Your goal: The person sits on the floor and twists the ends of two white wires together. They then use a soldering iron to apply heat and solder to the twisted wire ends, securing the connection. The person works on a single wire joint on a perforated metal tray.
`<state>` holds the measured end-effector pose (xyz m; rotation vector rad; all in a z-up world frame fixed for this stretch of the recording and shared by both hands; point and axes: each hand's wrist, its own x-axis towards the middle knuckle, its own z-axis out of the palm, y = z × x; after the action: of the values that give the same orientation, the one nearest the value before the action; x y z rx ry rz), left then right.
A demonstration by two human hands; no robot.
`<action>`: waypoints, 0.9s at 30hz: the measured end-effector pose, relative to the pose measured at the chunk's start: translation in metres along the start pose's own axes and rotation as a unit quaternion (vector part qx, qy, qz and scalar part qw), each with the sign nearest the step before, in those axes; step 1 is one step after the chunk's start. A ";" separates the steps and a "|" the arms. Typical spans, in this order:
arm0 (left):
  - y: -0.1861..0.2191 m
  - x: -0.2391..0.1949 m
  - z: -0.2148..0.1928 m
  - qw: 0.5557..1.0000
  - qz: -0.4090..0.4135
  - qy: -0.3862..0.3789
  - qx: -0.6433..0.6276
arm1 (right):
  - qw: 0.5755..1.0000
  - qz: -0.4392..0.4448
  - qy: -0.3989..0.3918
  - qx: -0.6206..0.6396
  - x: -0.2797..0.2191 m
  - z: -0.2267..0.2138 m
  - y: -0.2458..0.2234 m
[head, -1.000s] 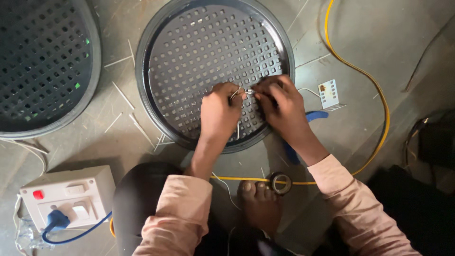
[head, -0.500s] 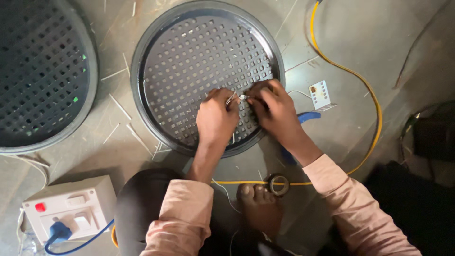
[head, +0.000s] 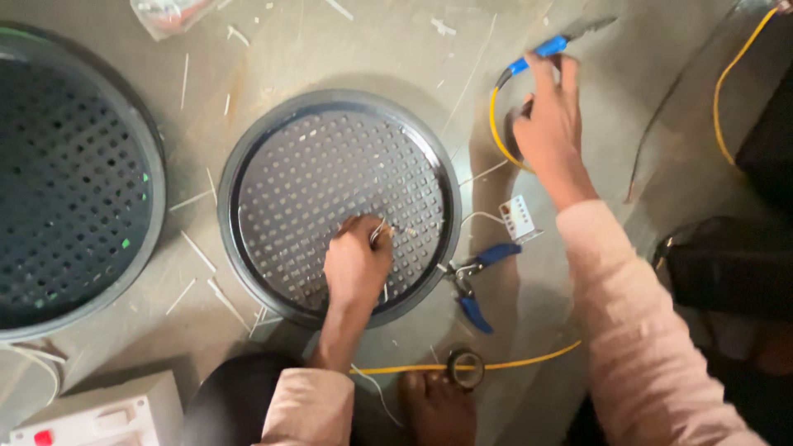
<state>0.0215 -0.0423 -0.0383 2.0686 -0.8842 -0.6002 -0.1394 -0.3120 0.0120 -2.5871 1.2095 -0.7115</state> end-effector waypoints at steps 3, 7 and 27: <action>0.002 0.000 0.000 1.000 -0.019 -0.017 0.017 | 0.995 -0.027 -0.031 -0.090 0.036 0.009 0.029; 0.003 0.002 -0.001 1.000 -0.012 -0.006 -0.010 | 0.997 0.049 -0.019 -0.055 0.076 0.028 0.046; 0.001 0.002 -0.001 1.000 -0.016 -0.017 -0.013 | 0.968 -0.170 -0.090 -0.162 -0.050 -0.005 -0.033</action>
<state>0.0228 -0.0439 -0.0375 2.0585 -0.8587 -0.6618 -0.1472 -0.2524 0.0114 -3.0962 0.9000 -0.3405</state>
